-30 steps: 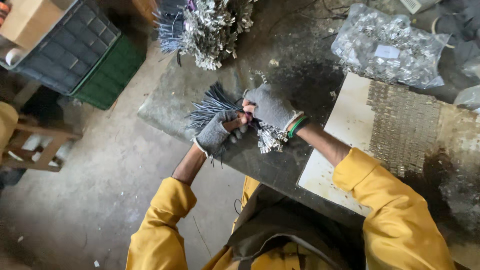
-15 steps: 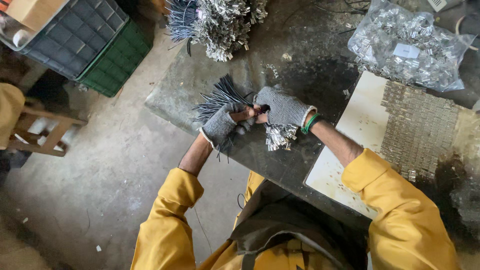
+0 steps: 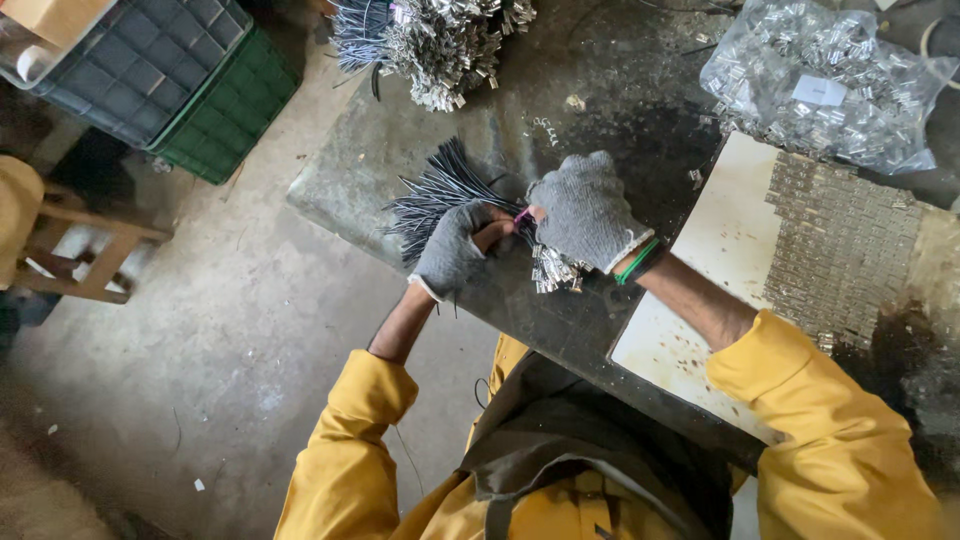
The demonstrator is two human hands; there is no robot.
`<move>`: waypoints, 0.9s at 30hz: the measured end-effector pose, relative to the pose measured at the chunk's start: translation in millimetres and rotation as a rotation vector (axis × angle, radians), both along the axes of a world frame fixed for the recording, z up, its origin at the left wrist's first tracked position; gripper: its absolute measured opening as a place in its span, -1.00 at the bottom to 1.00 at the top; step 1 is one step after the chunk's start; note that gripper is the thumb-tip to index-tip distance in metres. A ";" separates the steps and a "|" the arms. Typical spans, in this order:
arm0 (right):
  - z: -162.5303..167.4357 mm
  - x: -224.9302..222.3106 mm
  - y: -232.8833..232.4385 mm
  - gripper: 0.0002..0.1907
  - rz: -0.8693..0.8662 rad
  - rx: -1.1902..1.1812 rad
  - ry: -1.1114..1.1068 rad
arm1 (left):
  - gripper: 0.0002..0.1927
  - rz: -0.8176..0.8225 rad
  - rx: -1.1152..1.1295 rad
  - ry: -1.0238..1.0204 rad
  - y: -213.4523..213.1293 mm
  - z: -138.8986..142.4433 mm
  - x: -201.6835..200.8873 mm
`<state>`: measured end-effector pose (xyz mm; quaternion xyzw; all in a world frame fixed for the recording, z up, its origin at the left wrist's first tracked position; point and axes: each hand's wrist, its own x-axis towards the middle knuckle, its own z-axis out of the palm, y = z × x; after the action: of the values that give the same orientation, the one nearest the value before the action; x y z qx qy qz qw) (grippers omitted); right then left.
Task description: The person handles a bundle of black wire strands with metal ferrules, sets it aside, then takes small metal ferrules from a plastic bag and places them one at a time into neat rows on a board on the workbench, building up an arranged grid of ferrules.
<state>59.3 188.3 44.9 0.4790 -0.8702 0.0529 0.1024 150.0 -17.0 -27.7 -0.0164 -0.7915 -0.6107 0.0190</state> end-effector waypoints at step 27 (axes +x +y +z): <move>94.2 75.7 119.7 -0.43 0.013 -0.157 -0.036 | -0.58 -0.378 -1.129 0.572 6.6 33.2 -36.4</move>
<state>134.9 308.0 139.1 0.4742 -0.8619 0.1303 0.1236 113.6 -10.4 5.5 -0.3241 -0.9373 -0.0664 0.1097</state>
